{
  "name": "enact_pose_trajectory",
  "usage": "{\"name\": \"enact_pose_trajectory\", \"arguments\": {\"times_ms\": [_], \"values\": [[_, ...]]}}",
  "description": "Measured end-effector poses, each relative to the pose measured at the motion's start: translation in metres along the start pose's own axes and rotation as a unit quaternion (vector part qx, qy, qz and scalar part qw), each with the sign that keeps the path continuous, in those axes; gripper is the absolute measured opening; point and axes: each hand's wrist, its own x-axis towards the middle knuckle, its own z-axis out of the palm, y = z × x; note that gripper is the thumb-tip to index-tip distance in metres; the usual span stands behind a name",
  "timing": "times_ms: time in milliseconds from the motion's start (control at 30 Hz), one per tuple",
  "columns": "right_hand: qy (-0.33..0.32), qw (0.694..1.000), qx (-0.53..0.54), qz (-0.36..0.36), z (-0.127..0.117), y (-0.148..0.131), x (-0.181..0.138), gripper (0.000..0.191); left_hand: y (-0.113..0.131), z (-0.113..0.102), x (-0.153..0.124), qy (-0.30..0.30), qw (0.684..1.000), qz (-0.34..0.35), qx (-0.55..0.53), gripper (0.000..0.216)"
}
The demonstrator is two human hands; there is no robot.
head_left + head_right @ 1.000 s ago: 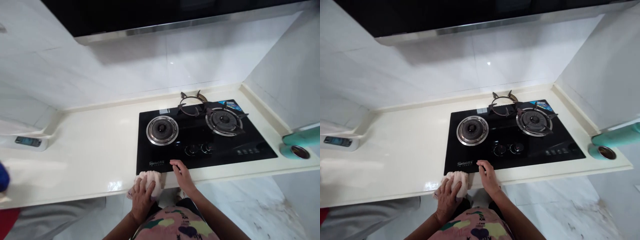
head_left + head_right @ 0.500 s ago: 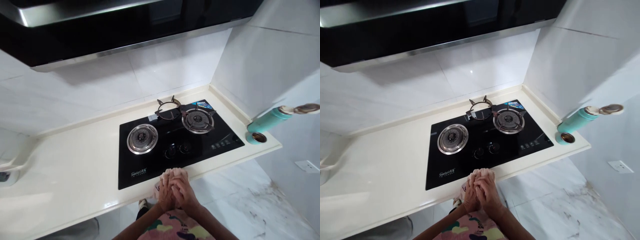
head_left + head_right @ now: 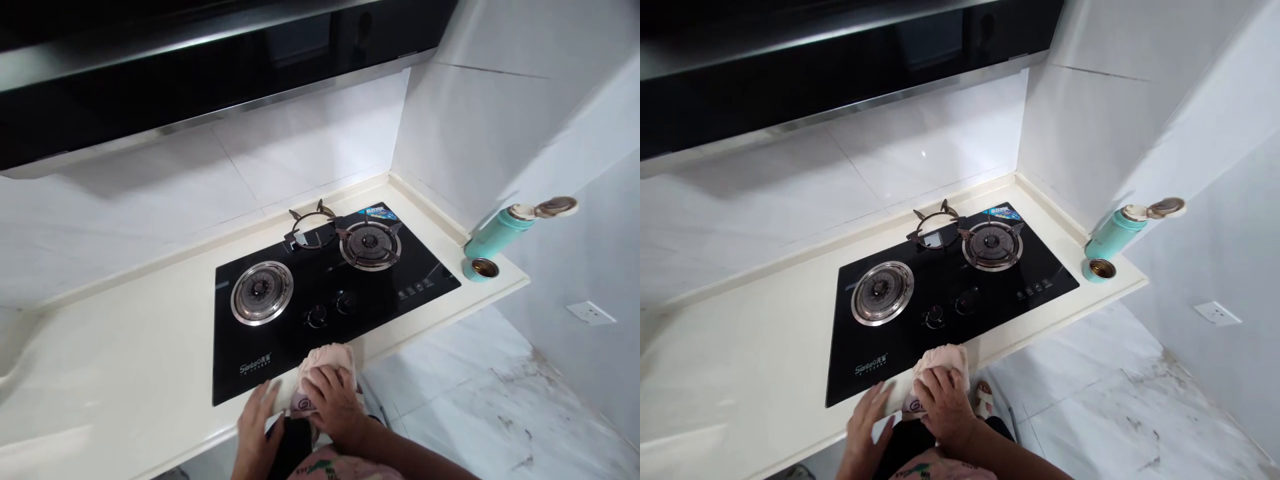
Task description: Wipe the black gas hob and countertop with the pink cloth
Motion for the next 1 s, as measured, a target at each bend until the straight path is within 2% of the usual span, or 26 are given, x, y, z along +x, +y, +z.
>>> {"name": "enact_pose_trajectory", "arguments": {"times_ms": [100,167,233,333,400,467,533,600,667,733,833,900,1000], "values": [[0.007,1.000,-0.011,0.001,0.008,0.002,0.007,0.034,-0.029,-0.010,-0.011,0.057,0.995,-0.077,0.021,0.037],[0.010,1.000,-0.017,-0.007,0.006,0.013,0.005,0.024,-0.039,-0.014,-0.009,0.062,0.992,-0.104,0.023,0.033],[0.019,0.999,-0.026,0.001,-0.006,0.034,-0.003,0.021,-0.044,-0.014,-0.001,0.054,0.994,-0.099,0.013,0.032],[-0.001,0.996,-0.054,0.066,-0.041,0.076,-0.020,0.030,-0.046,-0.009,0.014,0.051,0.996,-0.075,0.009,0.032],[-0.055,0.988,-0.077,0.123,-0.072,0.106,-0.030,0.039,-0.046,-0.004,0.023,0.058,0.996,-0.065,0.011,0.033],[-0.082,0.982,-0.085,0.146,-0.102,0.130,-0.036,0.049,-0.047,0.000,0.027,0.060,0.996,-0.061,0.011,0.032],[-0.096,0.980,-0.070,0.157,-0.124,0.146,-0.037,0.055,-0.046,0.002,0.028,0.060,0.996,-0.063,0.010,0.030],[-0.106,0.980,-0.036,0.162,-0.137,0.153,-0.033,0.058,-0.046,0.003,0.026,0.054,0.996,-0.072,0.014,0.029],[-0.097,0.981,0.002,0.169,-0.138,0.148,-0.023,0.057,-0.044,0.001,0.024,0.043,0.996,-0.081,0.020,0.029],[-0.072,0.982,0.024,0.175,-0.128,0.133,-0.007,0.055,-0.041,-0.002,0.025,0.040,0.995,-0.086,0.019,0.028],[-0.033,0.982,0.038,0.182,-0.098,0.096,0.024,0.054,-0.029,-0.008,0.034,0.059,0.995,-0.074,-0.010,0.027],[-0.026,0.983,0.051,0.172,-0.077,0.071,0.046,0.053,-0.015,-0.010,0.043,0.066,0.996,-0.061,-0.028,0.033],[-0.026,0.984,0.119,0.130,-0.058,0.051,0.057,0.050,0.006,-0.007,0.056,0.040,0.998,-0.013,-0.036,0.046]]}}
